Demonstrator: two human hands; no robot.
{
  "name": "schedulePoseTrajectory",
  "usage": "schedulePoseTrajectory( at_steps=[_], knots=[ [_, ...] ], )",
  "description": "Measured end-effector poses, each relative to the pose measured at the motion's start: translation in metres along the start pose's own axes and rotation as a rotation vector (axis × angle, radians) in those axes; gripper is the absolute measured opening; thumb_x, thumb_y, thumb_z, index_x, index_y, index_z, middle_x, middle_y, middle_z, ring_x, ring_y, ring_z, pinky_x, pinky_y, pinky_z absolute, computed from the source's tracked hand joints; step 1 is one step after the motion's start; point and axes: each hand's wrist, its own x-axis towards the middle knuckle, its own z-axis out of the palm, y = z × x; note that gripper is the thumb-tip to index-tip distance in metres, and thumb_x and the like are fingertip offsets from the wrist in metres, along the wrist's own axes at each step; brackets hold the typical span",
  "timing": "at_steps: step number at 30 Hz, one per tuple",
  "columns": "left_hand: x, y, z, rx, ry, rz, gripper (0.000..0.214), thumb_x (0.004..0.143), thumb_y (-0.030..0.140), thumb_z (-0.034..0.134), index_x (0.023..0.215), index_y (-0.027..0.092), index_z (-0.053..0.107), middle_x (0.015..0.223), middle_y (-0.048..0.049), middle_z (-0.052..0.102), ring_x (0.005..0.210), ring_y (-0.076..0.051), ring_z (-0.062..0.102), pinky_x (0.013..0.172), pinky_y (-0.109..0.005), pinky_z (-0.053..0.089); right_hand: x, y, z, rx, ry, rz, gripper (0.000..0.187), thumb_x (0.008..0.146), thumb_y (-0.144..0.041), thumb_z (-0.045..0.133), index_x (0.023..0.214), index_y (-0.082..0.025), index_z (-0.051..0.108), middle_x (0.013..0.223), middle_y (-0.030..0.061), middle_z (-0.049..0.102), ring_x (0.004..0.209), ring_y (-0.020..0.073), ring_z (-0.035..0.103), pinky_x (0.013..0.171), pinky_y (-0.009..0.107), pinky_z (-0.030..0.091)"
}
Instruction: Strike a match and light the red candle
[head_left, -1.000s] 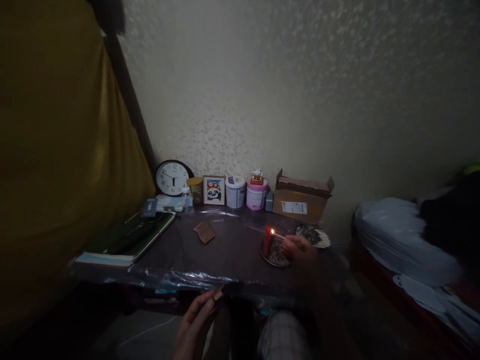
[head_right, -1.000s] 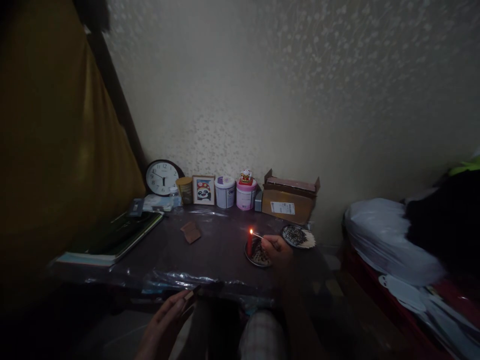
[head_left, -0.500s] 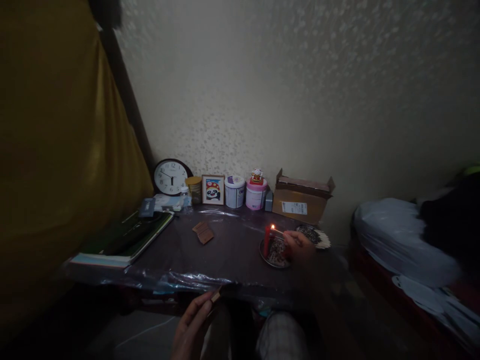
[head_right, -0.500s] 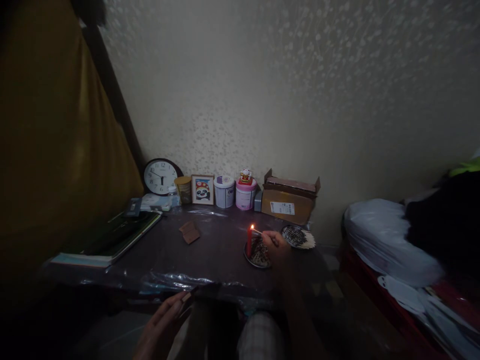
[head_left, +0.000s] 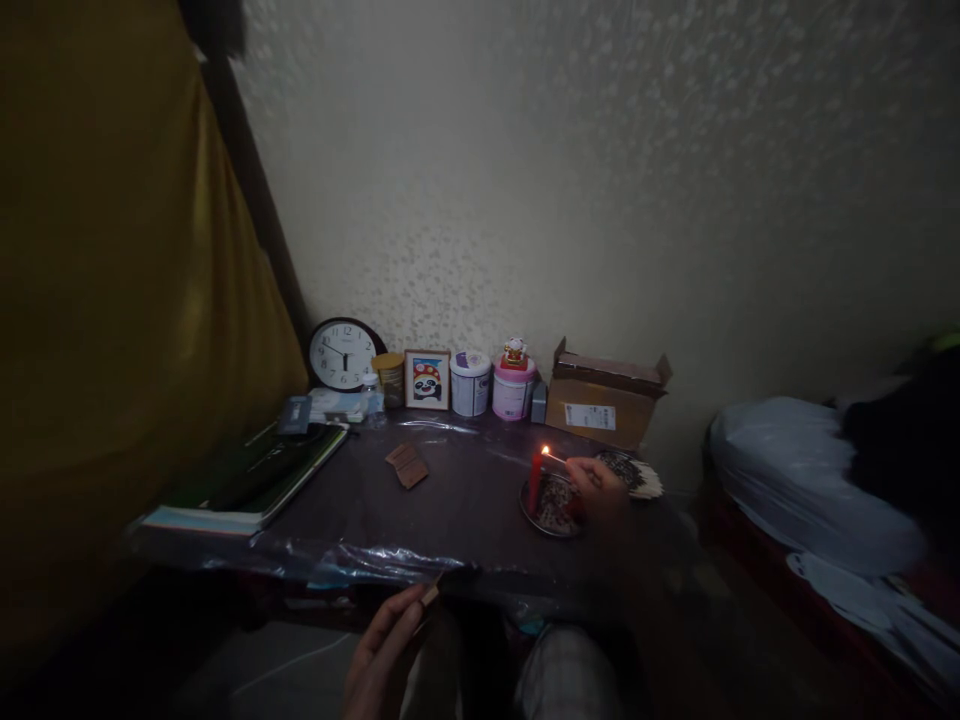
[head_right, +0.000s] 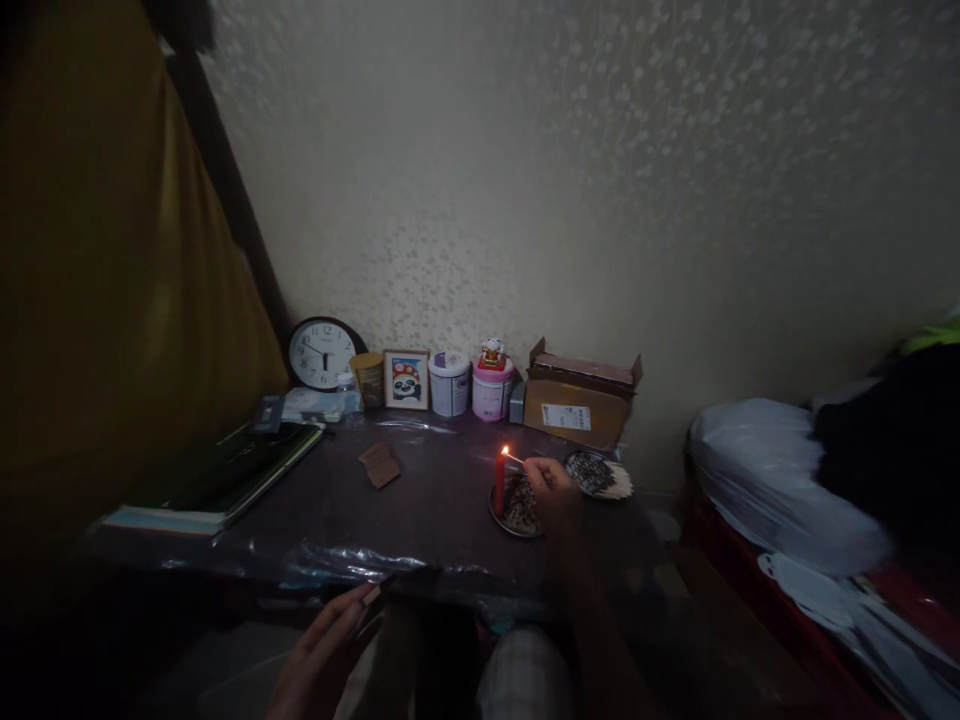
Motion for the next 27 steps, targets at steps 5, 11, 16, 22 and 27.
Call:
schedulePoseTrajectory(
  at_steps=[5, 11, 16, 22, 27],
  knots=[
    [-0.0042, 0.0031, 0.0034, -0.022, -0.020, -0.002, 0.037, 0.058, 0.042, 0.086, 0.089, 0.023, 0.078, 0.093, -0.0064, 0.082, 0.108, -0.030, 0.069, 0.100, -0.039, 0.047, 0.0023, 0.0011, 0.0014, -0.006, 0.007, -0.025, 0.031, 0.071, -0.051, 0.061, 0.077, -0.022, 0.072, 0.075, 0.0055, 0.075, 0.068, 0.0230, 0.068, 0.059, 0.031, 0.050],
    [0.0000, -0.0012, 0.0039, 0.005, 0.051, 0.026, 0.040, 0.056, 0.044, 0.085, 0.088, 0.021, 0.077, 0.085, -0.0064, 0.082, 0.100, -0.032, 0.071, 0.097, -0.042, 0.049, 0.0071, 0.0015, 0.0025, -0.011, -0.009, -0.088, 0.030, 0.070, -0.050, 0.062, 0.073, -0.022, 0.071, 0.078, 0.0061, 0.076, 0.074, 0.0243, 0.068, 0.068, 0.033, 0.051],
    [0.0030, -0.0026, 0.0016, -0.031, 0.053, 0.007, 0.041, 0.055, 0.043, 0.087, 0.087, 0.021, 0.077, 0.089, -0.0079, 0.083, 0.099, -0.032, 0.072, 0.091, -0.039, 0.052, 0.0056, -0.0013, 0.0054, -0.005, -0.018, -0.118, 0.029, 0.073, -0.048, 0.059, 0.074, -0.021, 0.070, 0.079, 0.0064, 0.075, 0.075, 0.0238, 0.068, 0.069, 0.032, 0.051],
    [-0.0002, 0.0015, -0.0028, -0.033, -0.010, -0.010, 0.036, 0.057, 0.041, 0.087, 0.086, 0.021, 0.077, 0.085, -0.0062, 0.083, 0.093, -0.031, 0.074, 0.090, -0.040, 0.054, 0.0056, -0.0054, 0.0068, -0.030, -0.027, -0.139, 0.029, 0.075, -0.046, 0.058, 0.075, -0.020, 0.069, 0.076, 0.0057, 0.074, 0.073, 0.0229, 0.067, 0.068, 0.032, 0.049],
    [-0.0031, 0.0023, -0.0010, -0.045, -0.006, -0.010, 0.038, 0.056, 0.043, 0.087, 0.086, 0.022, 0.077, 0.089, -0.0069, 0.083, 0.099, -0.031, 0.073, 0.091, -0.039, 0.052, 0.0084, -0.0016, 0.0077, -0.037, -0.038, -0.148, 0.029, 0.075, -0.046, 0.058, 0.077, -0.020, 0.070, 0.079, 0.0065, 0.074, 0.077, 0.0239, 0.068, 0.071, 0.033, 0.050]
  ],
)
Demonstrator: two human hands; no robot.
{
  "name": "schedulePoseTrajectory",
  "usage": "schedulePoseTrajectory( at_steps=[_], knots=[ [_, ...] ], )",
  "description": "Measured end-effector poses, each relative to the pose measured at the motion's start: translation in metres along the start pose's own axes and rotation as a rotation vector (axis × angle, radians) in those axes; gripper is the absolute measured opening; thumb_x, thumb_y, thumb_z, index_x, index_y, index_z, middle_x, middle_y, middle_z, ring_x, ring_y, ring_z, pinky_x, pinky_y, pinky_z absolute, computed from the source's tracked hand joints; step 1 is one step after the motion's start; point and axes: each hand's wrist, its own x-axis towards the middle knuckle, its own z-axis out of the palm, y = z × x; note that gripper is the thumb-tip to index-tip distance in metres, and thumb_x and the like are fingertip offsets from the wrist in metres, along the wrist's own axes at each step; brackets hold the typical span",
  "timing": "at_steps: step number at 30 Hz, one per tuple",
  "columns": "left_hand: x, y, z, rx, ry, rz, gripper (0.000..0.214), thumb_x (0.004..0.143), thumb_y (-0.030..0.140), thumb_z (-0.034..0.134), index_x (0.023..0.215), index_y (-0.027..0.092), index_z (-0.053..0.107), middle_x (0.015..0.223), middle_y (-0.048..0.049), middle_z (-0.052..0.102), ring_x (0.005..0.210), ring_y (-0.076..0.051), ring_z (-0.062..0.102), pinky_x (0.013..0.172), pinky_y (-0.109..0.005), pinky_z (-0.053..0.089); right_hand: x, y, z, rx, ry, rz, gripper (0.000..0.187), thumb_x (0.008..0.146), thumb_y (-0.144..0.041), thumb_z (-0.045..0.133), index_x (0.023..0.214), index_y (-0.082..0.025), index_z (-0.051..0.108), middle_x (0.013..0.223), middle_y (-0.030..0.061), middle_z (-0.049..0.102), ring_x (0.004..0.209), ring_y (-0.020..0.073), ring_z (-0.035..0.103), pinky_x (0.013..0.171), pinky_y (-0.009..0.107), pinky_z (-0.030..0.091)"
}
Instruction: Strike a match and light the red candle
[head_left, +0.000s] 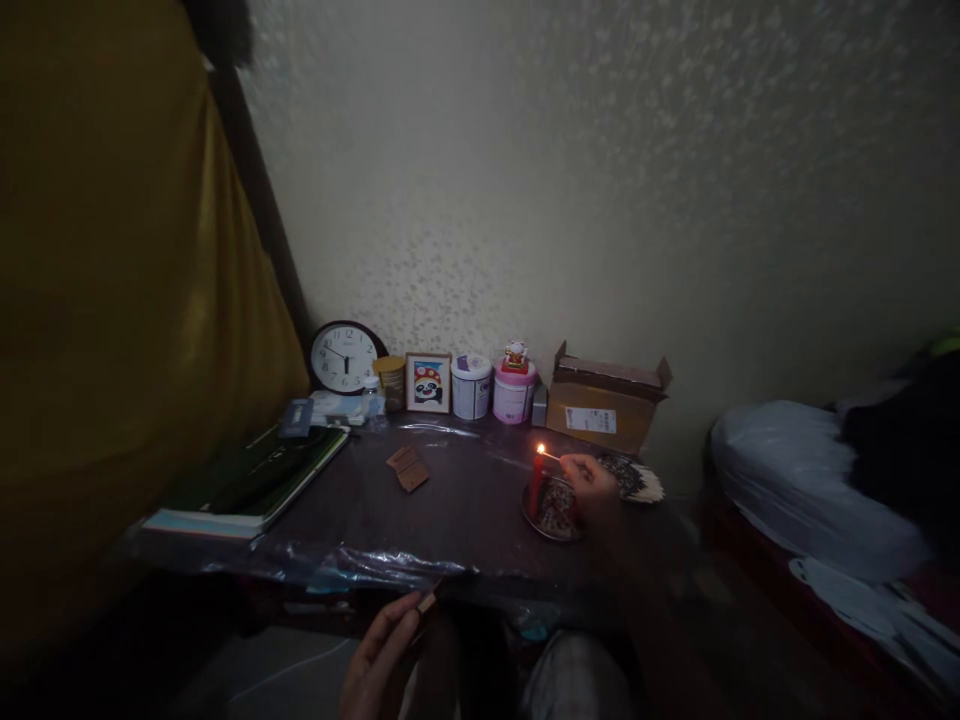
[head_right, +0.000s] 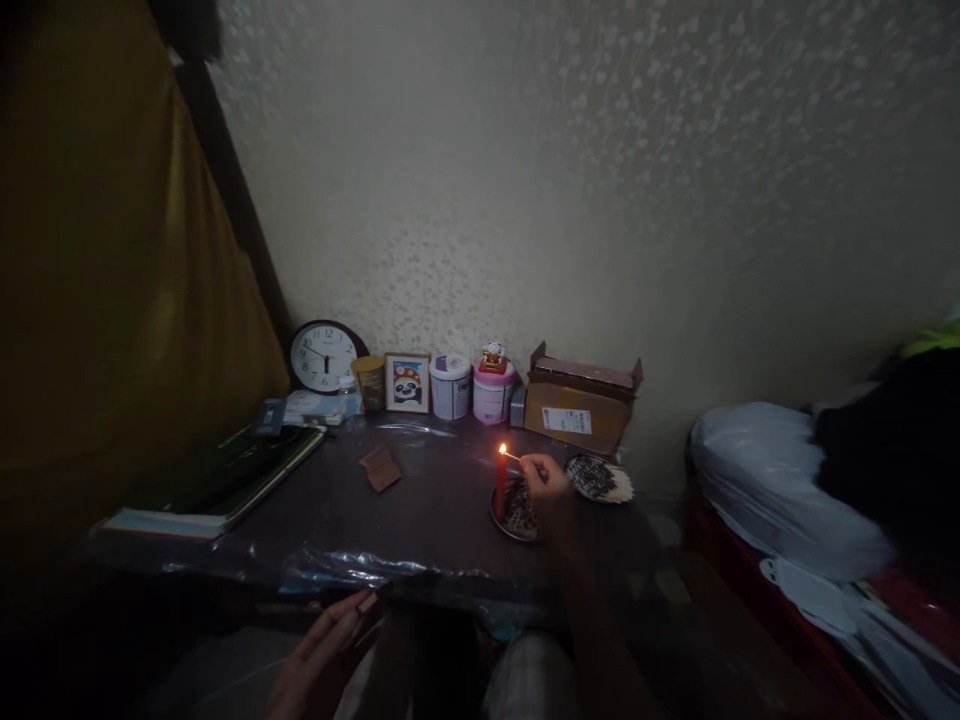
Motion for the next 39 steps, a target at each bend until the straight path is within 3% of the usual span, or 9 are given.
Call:
schedulePoseTrajectory(
  at_steps=[11, 18, 25, 39],
  knots=[
    [-0.009, 0.007, 0.013, 0.019, 0.047, 0.029, 0.038, 0.054, 0.041, 0.088, 0.085, 0.023, 0.077, 0.089, -0.0070, 0.083, 0.104, -0.033, 0.071, 0.097, -0.043, 0.049, 0.002, 0.003, -0.001, -0.006, 0.010, -0.002, 0.028, 0.075, -0.047, 0.058, 0.077, -0.021, 0.070, 0.081, 0.0064, 0.075, 0.079, 0.0242, 0.067, 0.074, 0.034, 0.050],
    [-0.008, 0.004, 0.009, 0.006, 0.025, 0.043, 0.039, 0.055, 0.039, 0.088, 0.088, 0.023, 0.077, 0.099, -0.0081, 0.082, 0.110, -0.032, 0.068, 0.104, -0.043, 0.045, 0.002, 0.002, 0.000, -0.005, 0.017, -0.003, 0.030, 0.075, -0.047, 0.057, 0.077, -0.020, 0.069, 0.079, 0.0065, 0.075, 0.075, 0.0232, 0.067, 0.071, 0.033, 0.051],
    [-0.003, 0.002, 0.008, 0.018, 0.038, 0.043, 0.039, 0.053, 0.041, 0.089, 0.086, 0.023, 0.077, 0.089, -0.0066, 0.083, 0.102, -0.032, 0.072, 0.099, -0.043, 0.048, 0.000, -0.003, -0.001, 0.002, 0.020, 0.013, 0.027, 0.073, -0.047, 0.058, 0.075, -0.022, 0.069, 0.078, 0.0064, 0.075, 0.075, 0.0240, 0.068, 0.070, 0.034, 0.051],
    [0.002, -0.002, 0.001, 0.013, -0.004, 0.015, 0.038, 0.059, 0.043, 0.086, 0.090, 0.023, 0.076, 0.094, -0.0065, 0.082, 0.103, -0.029, 0.071, 0.098, -0.039, 0.048, -0.001, -0.001, -0.001, -0.019, 0.020, -0.009, 0.028, 0.077, -0.046, 0.056, 0.076, -0.022, 0.069, 0.080, 0.0064, 0.075, 0.075, 0.0238, 0.067, 0.069, 0.033, 0.049]
  ],
)
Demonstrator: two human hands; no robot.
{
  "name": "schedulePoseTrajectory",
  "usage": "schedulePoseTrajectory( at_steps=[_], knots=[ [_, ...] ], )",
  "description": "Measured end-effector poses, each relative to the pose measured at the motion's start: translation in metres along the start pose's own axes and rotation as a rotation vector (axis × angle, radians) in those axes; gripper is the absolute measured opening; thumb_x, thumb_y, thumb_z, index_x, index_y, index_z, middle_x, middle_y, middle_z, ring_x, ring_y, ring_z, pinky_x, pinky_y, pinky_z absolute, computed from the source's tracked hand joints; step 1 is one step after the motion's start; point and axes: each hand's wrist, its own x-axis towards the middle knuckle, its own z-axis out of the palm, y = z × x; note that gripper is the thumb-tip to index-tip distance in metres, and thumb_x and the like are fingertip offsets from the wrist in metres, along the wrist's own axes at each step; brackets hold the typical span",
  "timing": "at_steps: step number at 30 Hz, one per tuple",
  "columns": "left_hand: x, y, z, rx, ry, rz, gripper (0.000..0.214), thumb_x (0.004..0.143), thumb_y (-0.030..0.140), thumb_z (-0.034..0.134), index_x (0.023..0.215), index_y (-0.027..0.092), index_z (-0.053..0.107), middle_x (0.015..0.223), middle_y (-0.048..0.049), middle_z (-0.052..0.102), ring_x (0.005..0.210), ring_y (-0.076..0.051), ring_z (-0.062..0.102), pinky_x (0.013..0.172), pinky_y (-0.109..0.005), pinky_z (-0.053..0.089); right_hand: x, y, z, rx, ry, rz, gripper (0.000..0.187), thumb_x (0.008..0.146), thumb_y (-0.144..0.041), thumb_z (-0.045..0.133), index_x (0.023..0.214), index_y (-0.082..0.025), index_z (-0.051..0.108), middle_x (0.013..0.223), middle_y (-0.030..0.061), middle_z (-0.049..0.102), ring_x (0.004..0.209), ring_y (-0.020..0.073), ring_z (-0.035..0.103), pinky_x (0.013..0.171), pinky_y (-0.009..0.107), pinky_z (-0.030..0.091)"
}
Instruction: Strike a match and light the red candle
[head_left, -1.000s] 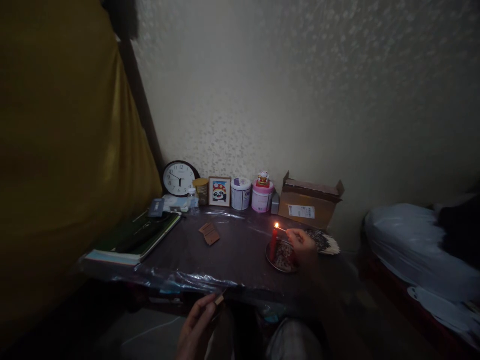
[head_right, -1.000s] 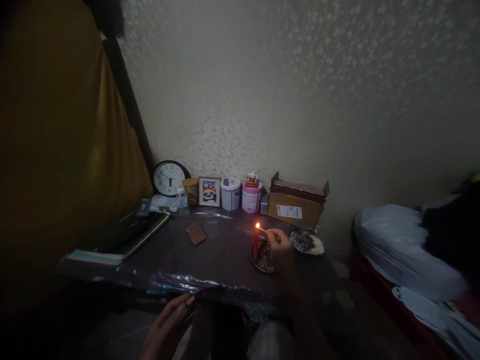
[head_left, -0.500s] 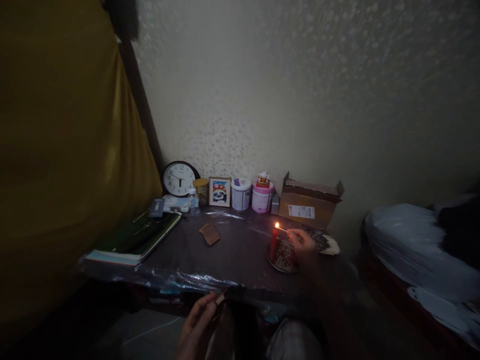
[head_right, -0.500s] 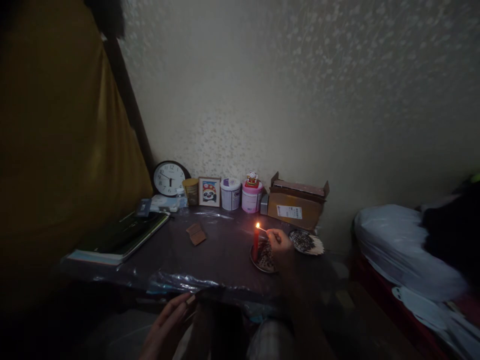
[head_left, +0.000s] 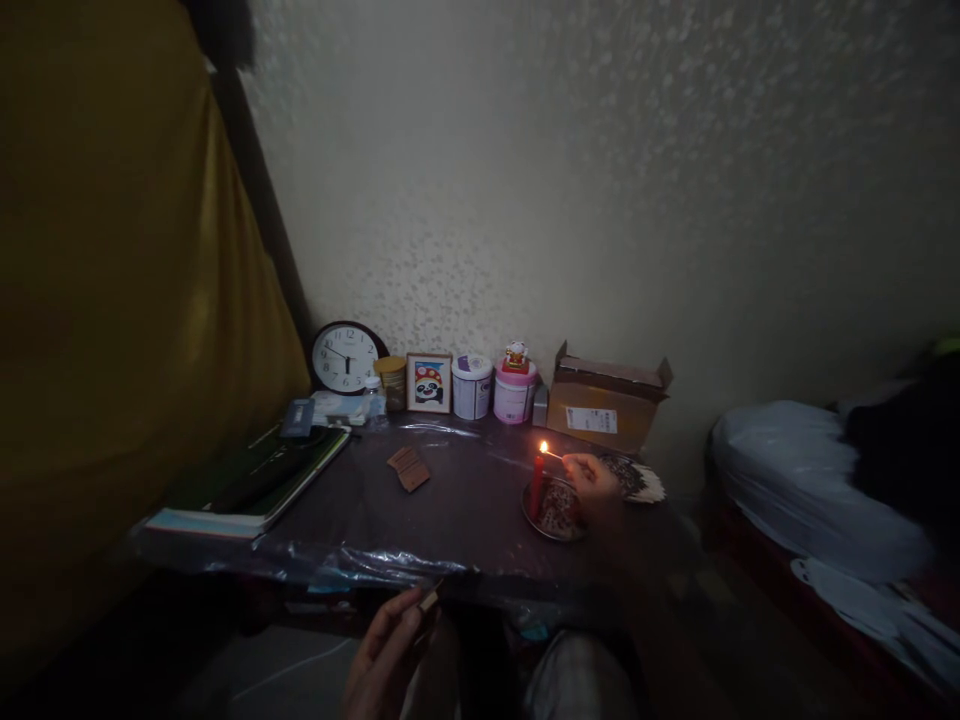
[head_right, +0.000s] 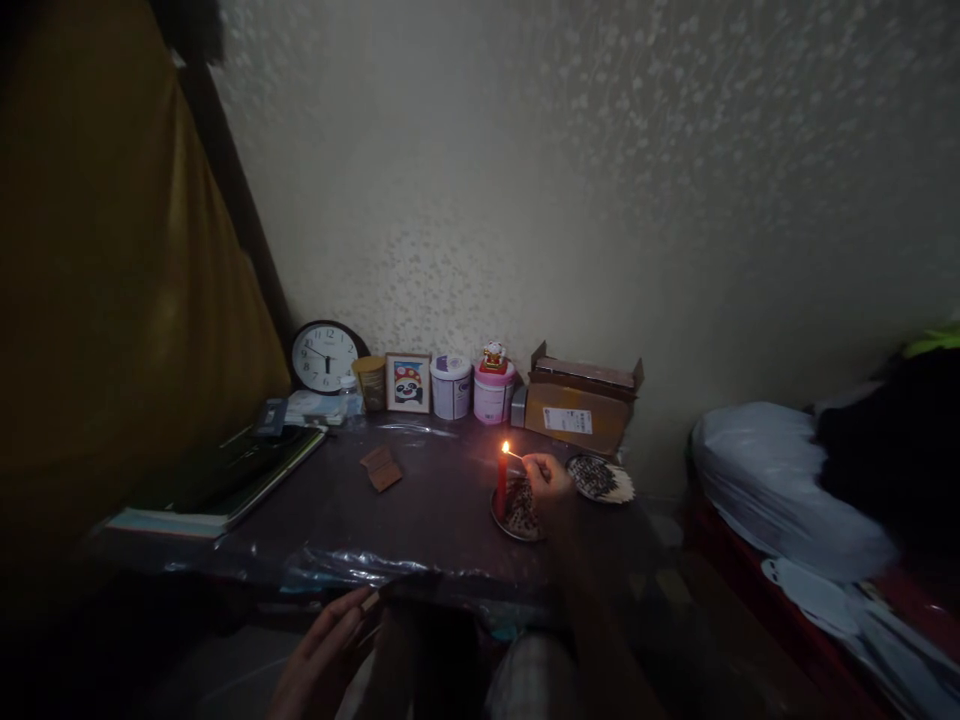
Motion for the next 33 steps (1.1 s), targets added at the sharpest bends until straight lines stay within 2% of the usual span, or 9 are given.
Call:
schedulePoseTrajectory(
  at_steps=[5, 12, 15, 18, 25, 33],
  knots=[
    [0.000, -0.002, 0.000, -0.028, 0.034, 0.013, 0.037, 0.059, 0.043, 0.086, 0.089, 0.023, 0.076, 0.091, -0.0068, 0.082, 0.100, -0.031, 0.072, 0.102, -0.046, 0.044, 0.002, 0.003, 0.001, -0.003, -0.012, 0.003, 0.030, 0.075, -0.047, 0.056, 0.076, -0.020, 0.070, 0.078, 0.0070, 0.074, 0.072, 0.0236, 0.067, 0.068, 0.033, 0.050],
    [0.001, 0.001, -0.004, -0.012, -0.015, -0.016, 0.037, 0.061, 0.040, 0.086, 0.092, 0.023, 0.076, 0.095, -0.0051, 0.082, 0.100, -0.027, 0.071, 0.096, -0.037, 0.049, 0.006, 0.013, 0.003, 0.003, -0.033, 0.011, 0.031, 0.074, -0.048, 0.059, 0.078, -0.020, 0.071, 0.077, 0.0072, 0.075, 0.071, 0.0227, 0.067, 0.066, 0.032, 0.050],
    [0.003, -0.001, -0.005, -0.016, -0.014, -0.017, 0.037, 0.061, 0.041, 0.086, 0.092, 0.023, 0.076, 0.091, -0.0044, 0.082, 0.095, -0.026, 0.073, 0.091, -0.036, 0.051, 0.005, 0.014, 0.004, 0.002, -0.037, 0.011, 0.030, 0.076, -0.047, 0.059, 0.078, -0.019, 0.071, 0.073, 0.0058, 0.073, 0.068, 0.0201, 0.065, 0.064, 0.031, 0.050],
    [0.002, -0.003, -0.006, -0.028, -0.012, -0.019, 0.038, 0.061, 0.041, 0.086, 0.093, 0.023, 0.076, 0.095, -0.0053, 0.082, 0.100, -0.027, 0.071, 0.094, -0.036, 0.049, 0.003, 0.014, 0.006, 0.003, -0.027, 0.011, 0.029, 0.079, -0.045, 0.060, 0.080, -0.018, 0.069, 0.074, 0.0039, 0.072, 0.067, 0.0167, 0.064, 0.066, 0.031, 0.050],
    [0.003, -0.001, -0.007, -0.023, -0.018, -0.032, 0.036, 0.061, 0.040, 0.086, 0.091, 0.023, 0.076, 0.097, -0.0057, 0.082, 0.102, -0.026, 0.071, 0.096, -0.036, 0.048, 0.002, 0.013, 0.008, -0.003, -0.007, 0.024, 0.031, 0.075, -0.048, 0.056, 0.076, -0.020, 0.070, 0.075, 0.0071, 0.075, 0.070, 0.0230, 0.067, 0.065, 0.032, 0.050],
    [0.002, -0.003, -0.005, -0.021, 0.007, 0.007, 0.040, 0.059, 0.044, 0.086, 0.092, 0.023, 0.076, 0.098, -0.0071, 0.082, 0.103, -0.029, 0.070, 0.099, -0.041, 0.045, 0.004, 0.015, 0.008, -0.012, -0.017, 0.023, 0.030, 0.073, -0.048, 0.058, 0.076, -0.021, 0.071, 0.076, 0.0062, 0.075, 0.071, 0.0228, 0.068, 0.066, 0.032, 0.051]
  ],
)
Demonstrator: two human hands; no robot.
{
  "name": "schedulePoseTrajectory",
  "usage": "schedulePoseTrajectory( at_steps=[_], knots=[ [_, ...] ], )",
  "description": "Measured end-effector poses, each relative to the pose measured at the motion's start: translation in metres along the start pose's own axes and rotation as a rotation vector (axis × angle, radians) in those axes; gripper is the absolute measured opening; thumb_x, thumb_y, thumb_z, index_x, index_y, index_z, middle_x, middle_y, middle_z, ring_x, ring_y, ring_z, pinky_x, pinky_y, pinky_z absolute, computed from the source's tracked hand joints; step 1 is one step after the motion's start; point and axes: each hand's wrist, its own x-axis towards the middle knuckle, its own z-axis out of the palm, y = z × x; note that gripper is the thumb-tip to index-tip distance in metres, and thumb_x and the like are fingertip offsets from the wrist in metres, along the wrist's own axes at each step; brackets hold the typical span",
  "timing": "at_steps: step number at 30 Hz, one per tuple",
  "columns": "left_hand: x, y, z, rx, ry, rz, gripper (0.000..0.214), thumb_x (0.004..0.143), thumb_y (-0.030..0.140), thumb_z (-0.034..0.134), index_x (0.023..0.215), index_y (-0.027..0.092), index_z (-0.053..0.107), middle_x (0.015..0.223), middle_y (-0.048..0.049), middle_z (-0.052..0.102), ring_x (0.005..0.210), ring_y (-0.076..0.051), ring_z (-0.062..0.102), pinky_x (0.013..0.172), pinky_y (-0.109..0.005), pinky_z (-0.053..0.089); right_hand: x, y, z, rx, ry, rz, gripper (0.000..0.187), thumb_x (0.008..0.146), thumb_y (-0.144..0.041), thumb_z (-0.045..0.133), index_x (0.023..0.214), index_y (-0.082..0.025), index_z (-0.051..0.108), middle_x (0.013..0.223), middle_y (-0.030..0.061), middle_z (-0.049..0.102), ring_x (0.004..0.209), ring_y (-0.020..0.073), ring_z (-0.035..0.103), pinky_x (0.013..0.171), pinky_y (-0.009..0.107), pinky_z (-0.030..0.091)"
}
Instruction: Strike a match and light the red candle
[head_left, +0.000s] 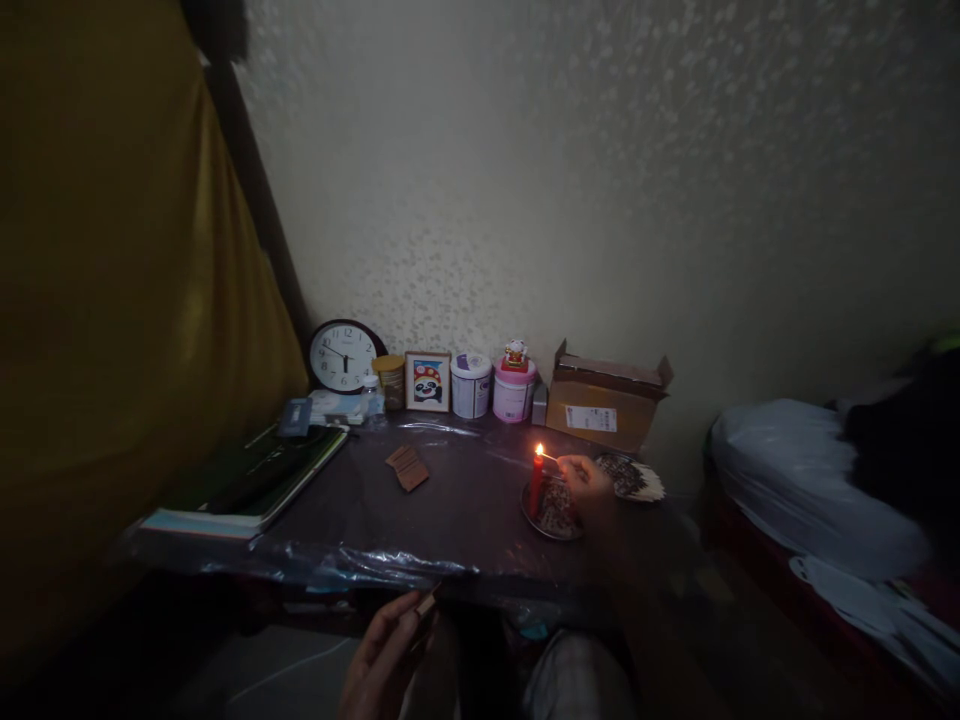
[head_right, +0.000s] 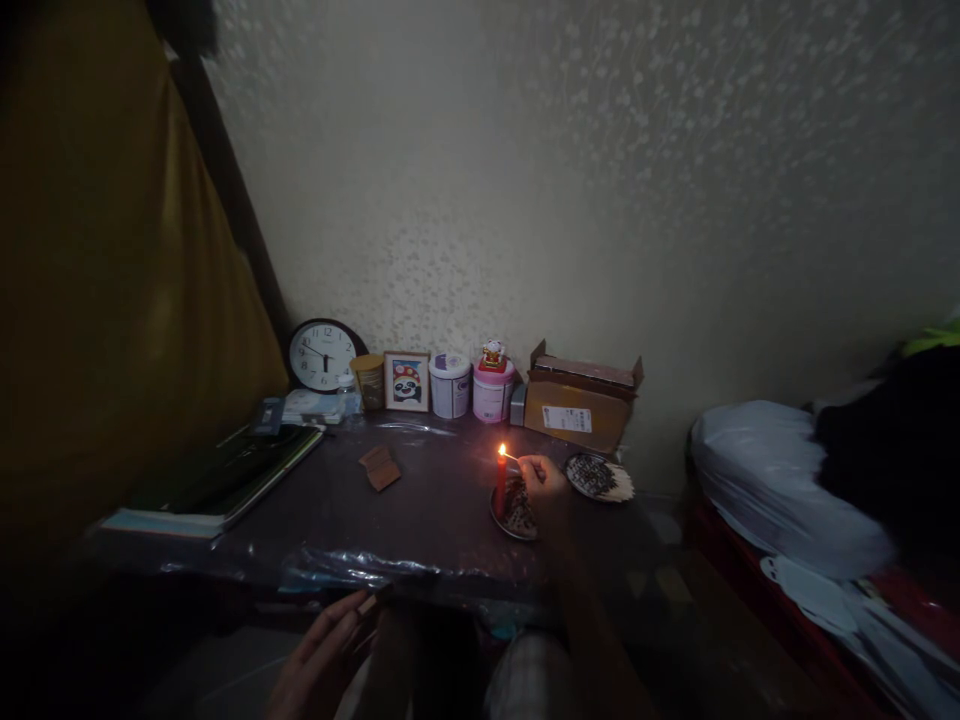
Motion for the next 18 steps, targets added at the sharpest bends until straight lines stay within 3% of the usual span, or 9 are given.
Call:
schedulePoseTrajectory(
  at_steps=[12, 18],
  knots=[
    [-0.0015, 0.0022, 0.0021, -0.006, 0.027, -0.021, 0.040, 0.054, 0.043, 0.088, 0.087, 0.024, 0.077, 0.089, -0.0061, 0.082, 0.097, -0.029, 0.073, 0.091, -0.039, 0.051, -0.0012, -0.0043, 0.0016, 0.006, 0.004, -0.015, 0.031, 0.073, -0.049, 0.054, 0.074, -0.022, 0.068, 0.078, 0.0071, 0.075, 0.073, 0.0238, 0.068, 0.066, 0.032, 0.051],
    [-0.0029, 0.0021, 0.0040, 0.023, 0.046, -0.015, 0.041, 0.055, 0.044, 0.087, 0.088, 0.023, 0.076, 0.090, -0.0069, 0.082, 0.101, -0.031, 0.072, 0.096, -0.042, 0.049, -0.0022, -0.0048, 0.0022, -0.003, 0.003, 0.000, 0.030, 0.072, -0.048, 0.055, 0.073, -0.021, 0.068, 0.076, 0.0071, 0.074, 0.072, 0.0240, 0.067, 0.068, 0.034, 0.050]
  ],
)
